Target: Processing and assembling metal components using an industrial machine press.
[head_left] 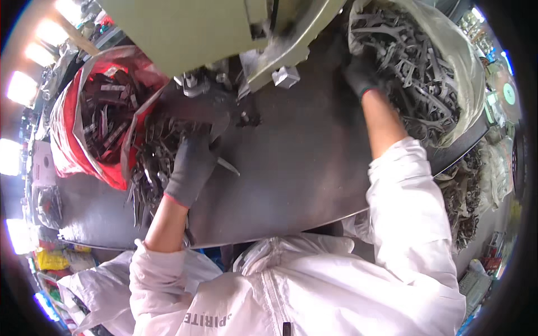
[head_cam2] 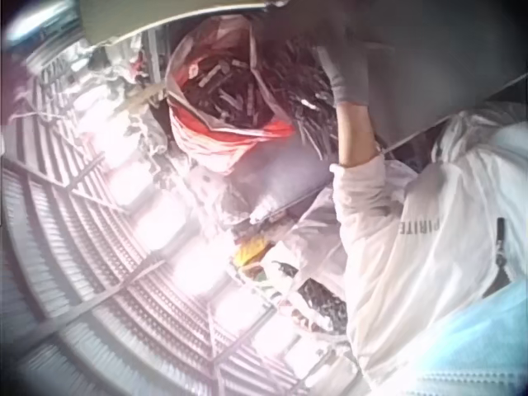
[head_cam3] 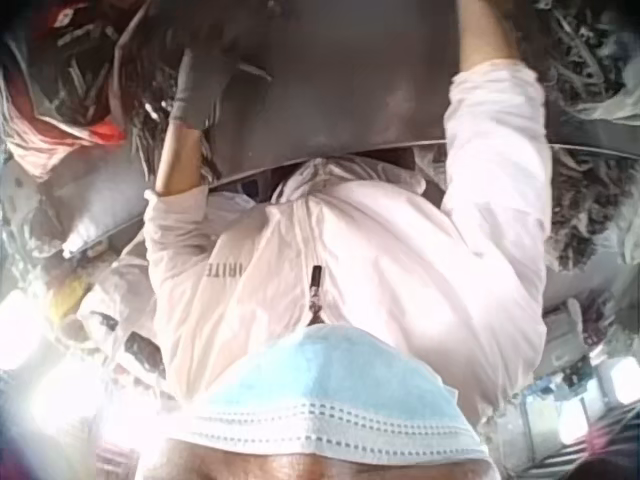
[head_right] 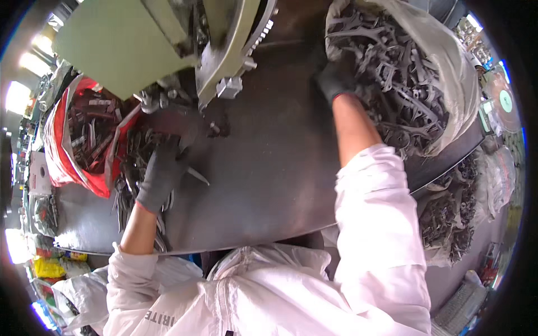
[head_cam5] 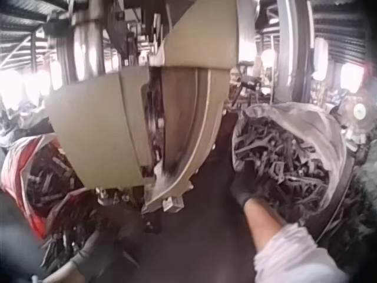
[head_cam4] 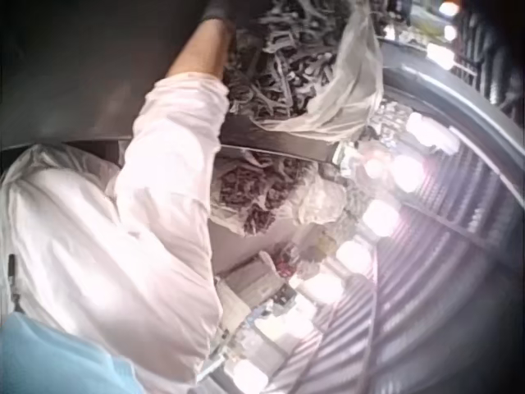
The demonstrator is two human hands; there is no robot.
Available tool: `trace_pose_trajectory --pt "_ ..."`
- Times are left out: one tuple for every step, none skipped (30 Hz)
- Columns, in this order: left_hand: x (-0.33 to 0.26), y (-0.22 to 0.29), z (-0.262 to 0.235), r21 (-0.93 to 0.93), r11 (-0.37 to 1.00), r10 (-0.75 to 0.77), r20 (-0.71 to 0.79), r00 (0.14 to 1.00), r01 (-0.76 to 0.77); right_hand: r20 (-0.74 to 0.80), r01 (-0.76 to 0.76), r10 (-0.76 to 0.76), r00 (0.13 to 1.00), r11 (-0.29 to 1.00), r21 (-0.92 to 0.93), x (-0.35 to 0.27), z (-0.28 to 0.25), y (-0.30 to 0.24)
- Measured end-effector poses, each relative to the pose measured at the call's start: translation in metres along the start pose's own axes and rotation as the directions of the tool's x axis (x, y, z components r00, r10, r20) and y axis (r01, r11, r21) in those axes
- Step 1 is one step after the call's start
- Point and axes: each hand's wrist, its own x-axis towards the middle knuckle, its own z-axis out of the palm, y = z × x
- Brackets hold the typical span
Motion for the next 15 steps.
trace_pose_trajectory --pt "-0.009 0.012 -0.011 0.014 0.999 -0.04 0.02 0.999 0.04 0.175 -0.269 0.253 0.952 0.96 0.08 0.015 -0.022 0.001" --pt "-0.007 0.042 -0.027 -0.134 0.989 -0.044 0.103 0.994 0.058 0.205 -0.268 0.248 0.947 0.96 0.079 0.019 -0.046 0.002" --pt "0.0 0.063 -0.029 -0.284 0.956 -0.024 0.179 0.984 0.075 0.385 -0.332 0.251 0.888 0.93 0.16 0.026 -0.072 -0.001" --pt "-0.001 0.069 -0.019 -0.292 0.953 -0.024 0.197 0.98 0.082 0.549 -0.406 0.227 0.804 0.885 0.229 0.03 -0.095 -0.004" --pt "-0.005 0.074 -0.006 -0.489 0.851 -0.033 0.312 0.949 0.19 0.57 -0.408 0.225 0.791 0.887 0.217 0.024 -0.111 -0.002" --pt "-0.008 0.08 0.009 -0.643 0.702 -0.017 0.414 0.91 0.306 0.58 -0.487 0.212 0.787 0.79 0.372 0.02 -0.125 0.002" --pt "-0.01 0.082 0.028 -0.747 0.513 0.022 0.505 0.863 0.424 0.588 -0.552 0.202 0.783 0.662 0.507 0.018 -0.14 0.004" --pt "-0.012 0.084 0.046 -0.791 0.297 0.081 0.579 0.811 0.535 0.601 -0.557 0.199 0.774 0.665 0.497 0.015 -0.157 0.007" --pt "-0.013 0.085 0.064 -0.774 0.073 0.161 0.632 0.758 0.63 0.753 -0.772 0.217 0.622 0.332 0.542 0.015 -0.183 0.009" --pt "-0.014 0.087 0.077 -0.7 -0.144 0.25 0.659 0.71 0.7 0.873 -0.879 0.158 0.461 -0.049 0.474 0.015 -0.201 0.013" --pt "-0.015 0.088 0.087 -0.575 -0.344 0.34 0.66 0.669 0.742 0.876 -0.883 0.16 0.454 -0.049 0.467 0.013 -0.207 0.018" --pt "-0.013 0.092 0.097 -0.396 -0.51 0.443 0.64 0.628 0.764 0.878 -0.873 0.102 0.468 -0.099 0.477 0.006 -0.213 0.029" --pt "-0.006 0.092 0.1 -0.389 -0.506 0.452 0.641 0.621 0.77 0.87 -0.858 0.039 0.491 -0.153 0.491 0.004 -0.22 0.037" --pt "0.003 0.088 0.102 -0.396 -0.522 0.528 0.546 0.651 0.755 0.872 -0.859 0.046 0.488 -0.152 0.489 0.002 -0.229 0.04" --pt "0.015 0.08 0.103 -0.406 -0.54 0.59 0.442 0.676 0.737 0.869 -0.852 0.009 0.494 -0.192 0.486 0.003 -0.238 0.037"
